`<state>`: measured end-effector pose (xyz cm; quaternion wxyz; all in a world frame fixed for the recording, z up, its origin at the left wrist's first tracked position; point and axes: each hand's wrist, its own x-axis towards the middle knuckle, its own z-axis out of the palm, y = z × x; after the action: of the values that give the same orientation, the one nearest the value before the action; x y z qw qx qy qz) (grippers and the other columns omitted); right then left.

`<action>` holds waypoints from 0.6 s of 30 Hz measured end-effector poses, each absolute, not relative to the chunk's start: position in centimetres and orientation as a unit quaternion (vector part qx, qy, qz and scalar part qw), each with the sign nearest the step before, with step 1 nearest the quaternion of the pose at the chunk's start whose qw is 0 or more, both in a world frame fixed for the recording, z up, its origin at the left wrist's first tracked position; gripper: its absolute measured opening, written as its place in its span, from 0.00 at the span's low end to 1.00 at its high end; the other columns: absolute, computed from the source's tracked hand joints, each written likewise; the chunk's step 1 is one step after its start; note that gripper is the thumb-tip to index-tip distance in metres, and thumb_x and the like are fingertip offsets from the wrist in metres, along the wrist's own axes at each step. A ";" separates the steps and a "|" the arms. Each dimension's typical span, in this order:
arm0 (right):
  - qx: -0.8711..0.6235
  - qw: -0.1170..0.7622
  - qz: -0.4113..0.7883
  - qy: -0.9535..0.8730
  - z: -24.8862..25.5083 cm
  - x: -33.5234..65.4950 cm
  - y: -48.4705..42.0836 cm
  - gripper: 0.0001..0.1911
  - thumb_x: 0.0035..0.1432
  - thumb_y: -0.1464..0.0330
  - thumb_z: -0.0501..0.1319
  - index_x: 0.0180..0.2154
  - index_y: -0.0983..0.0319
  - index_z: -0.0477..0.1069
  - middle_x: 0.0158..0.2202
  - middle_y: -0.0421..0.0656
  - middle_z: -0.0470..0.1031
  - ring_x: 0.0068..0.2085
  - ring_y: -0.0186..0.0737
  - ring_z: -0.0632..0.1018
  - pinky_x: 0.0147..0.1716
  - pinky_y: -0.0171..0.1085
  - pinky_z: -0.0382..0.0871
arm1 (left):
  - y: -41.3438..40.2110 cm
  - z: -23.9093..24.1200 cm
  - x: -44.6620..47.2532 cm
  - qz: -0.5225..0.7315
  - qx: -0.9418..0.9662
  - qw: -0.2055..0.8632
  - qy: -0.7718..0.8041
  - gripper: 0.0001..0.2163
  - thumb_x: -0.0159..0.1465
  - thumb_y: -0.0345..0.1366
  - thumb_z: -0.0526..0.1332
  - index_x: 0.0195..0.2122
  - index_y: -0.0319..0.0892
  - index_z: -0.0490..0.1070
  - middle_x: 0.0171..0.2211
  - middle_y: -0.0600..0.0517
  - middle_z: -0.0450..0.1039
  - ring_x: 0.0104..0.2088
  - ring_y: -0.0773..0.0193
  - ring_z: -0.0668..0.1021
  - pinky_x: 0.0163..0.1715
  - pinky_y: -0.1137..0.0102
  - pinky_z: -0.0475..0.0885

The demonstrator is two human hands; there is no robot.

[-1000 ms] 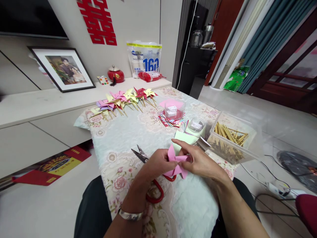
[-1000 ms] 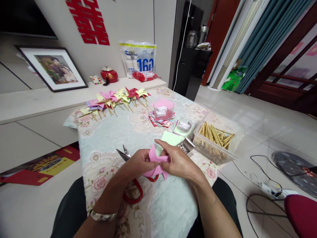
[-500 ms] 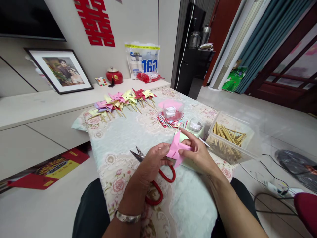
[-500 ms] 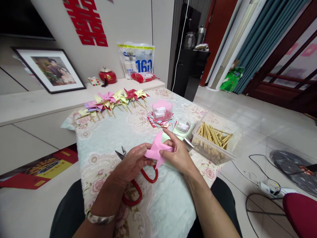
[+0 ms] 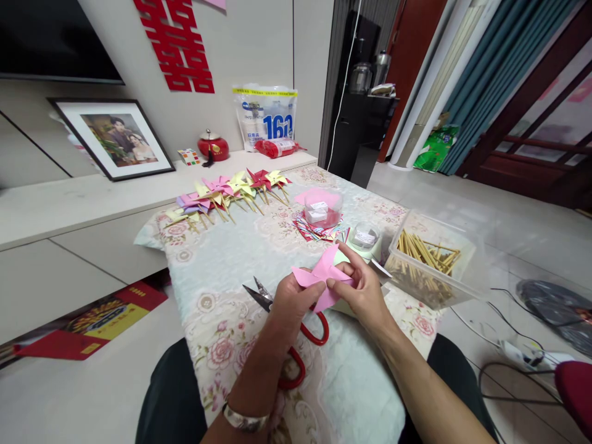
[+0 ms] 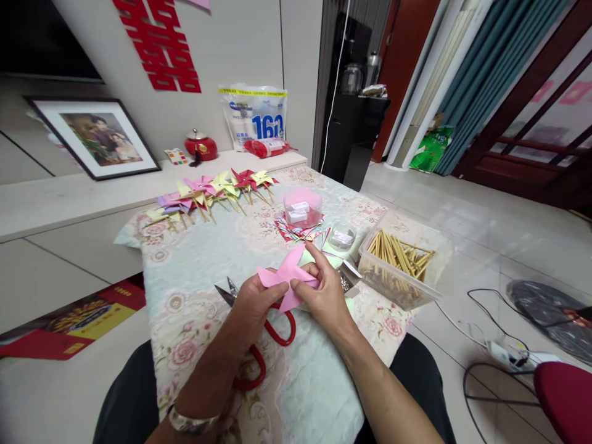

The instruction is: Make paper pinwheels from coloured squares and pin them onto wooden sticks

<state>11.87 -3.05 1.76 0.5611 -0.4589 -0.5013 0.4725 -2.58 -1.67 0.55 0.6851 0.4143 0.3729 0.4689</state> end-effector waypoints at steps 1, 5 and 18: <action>-0.458 0.559 0.475 -0.502 1.7 11.8 -3.1 0.41 0.52 0.69 0.66 0.66 0.61 0.56 0.28 0.34 0.70 0.27 0.33 0.69 0.26 0.33 0.61 | -1.7 0.5 -2.6 0.467 0.409 0.687 0.377 0.10 0.53 0.38 0.69 0.33 0.38 0.75 0.27 0.54 0.76 0.28 0.66 0.73 0.32 0.72 0.68; -0.456 0.557 0.476 -0.506 1.6 11.7 -3.1 0.39 0.52 0.67 0.66 0.64 0.60 0.58 0.29 0.35 0.70 0.27 0.33 0.70 0.26 0.33 0.61 | -1.7 0.5 -2.7 0.462 0.404 0.689 0.386 0.11 0.52 0.40 0.70 0.30 0.38 0.75 0.27 0.53 0.77 0.28 0.65 0.75 0.31 0.71 0.68; -0.466 0.526 0.470 -0.534 1.9 12.8 -2.8 0.32 0.55 0.63 0.67 0.60 0.63 0.65 0.34 0.41 0.75 0.35 0.39 0.75 0.35 0.38 0.67 | -1.3 -0.2 -3.3 0.452 0.429 0.669 0.404 0.10 0.54 0.40 0.68 0.30 0.38 0.73 0.25 0.53 0.74 0.26 0.65 0.74 0.31 0.70 0.68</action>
<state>12.79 -2.75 1.87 0.5262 -0.4656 -0.5343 0.4700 -3.26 -1.31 -0.18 0.6695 0.4291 0.4042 0.4520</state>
